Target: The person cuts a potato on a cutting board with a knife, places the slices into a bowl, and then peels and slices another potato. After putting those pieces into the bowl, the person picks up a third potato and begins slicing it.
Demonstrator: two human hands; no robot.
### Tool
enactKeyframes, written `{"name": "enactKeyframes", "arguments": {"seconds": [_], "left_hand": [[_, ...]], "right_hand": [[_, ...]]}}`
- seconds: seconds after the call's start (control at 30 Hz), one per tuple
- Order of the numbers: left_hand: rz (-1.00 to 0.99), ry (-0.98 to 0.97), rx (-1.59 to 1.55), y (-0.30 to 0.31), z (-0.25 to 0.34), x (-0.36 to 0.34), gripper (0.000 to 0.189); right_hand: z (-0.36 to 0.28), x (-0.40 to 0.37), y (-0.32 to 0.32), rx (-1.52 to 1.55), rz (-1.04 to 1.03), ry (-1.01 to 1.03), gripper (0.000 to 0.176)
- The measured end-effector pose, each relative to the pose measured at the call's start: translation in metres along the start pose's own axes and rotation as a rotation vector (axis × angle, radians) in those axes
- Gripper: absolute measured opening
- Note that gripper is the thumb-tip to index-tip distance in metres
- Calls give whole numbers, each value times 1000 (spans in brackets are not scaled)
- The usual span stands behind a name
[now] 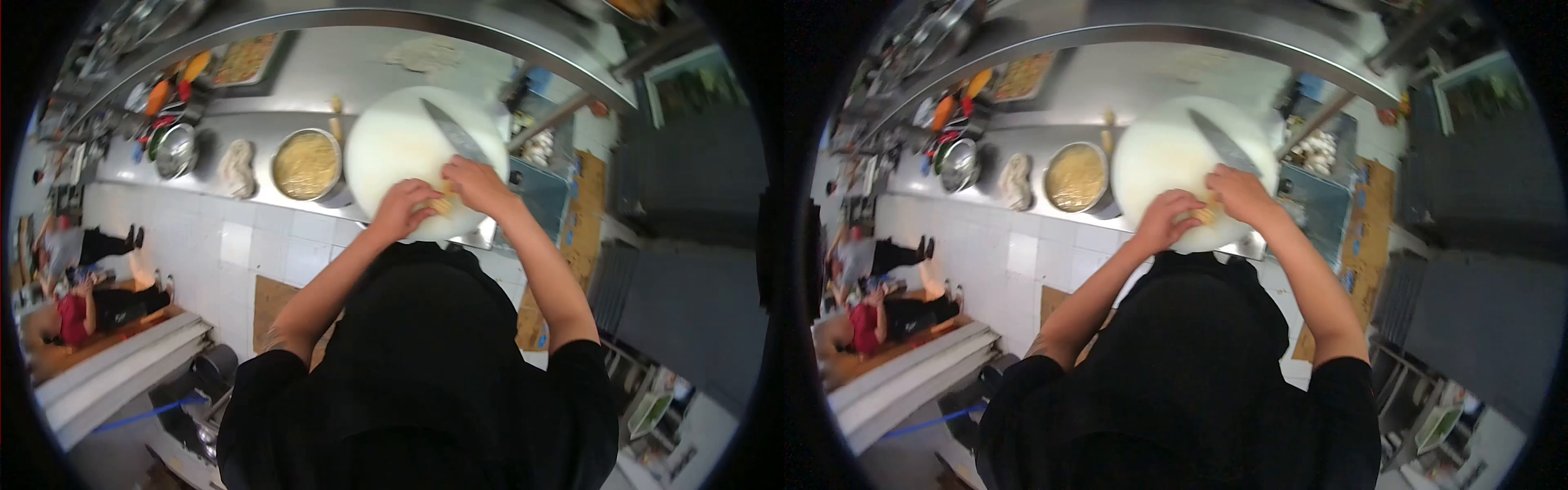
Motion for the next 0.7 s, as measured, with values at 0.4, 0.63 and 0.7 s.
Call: {"name": "enactKeyframes", "arguments": {"seconds": [0.4,0.63,0.7], "left_hand": [[-5,29,-34,-6,-4,-1,36],[-16,17,-15,-8,-7,-2,38],[-19,18,-14,-9,-9,-3,37]], "right_hand": [[-12,3,13,-6,-78,-42,19],[-18,3,19,1,-92,-77,10],[-16,0,14,15,-76,-62,12]]}}
Point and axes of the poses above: each hand's wrist, its own x-axis towards the middle knuckle, its own y-axis out of the back of the hand, z = x × y, the point moved 1 cm from there along x, towards the middle knuckle, and after that the axes turned 4 degrees about -z, right-handed, at the moved point
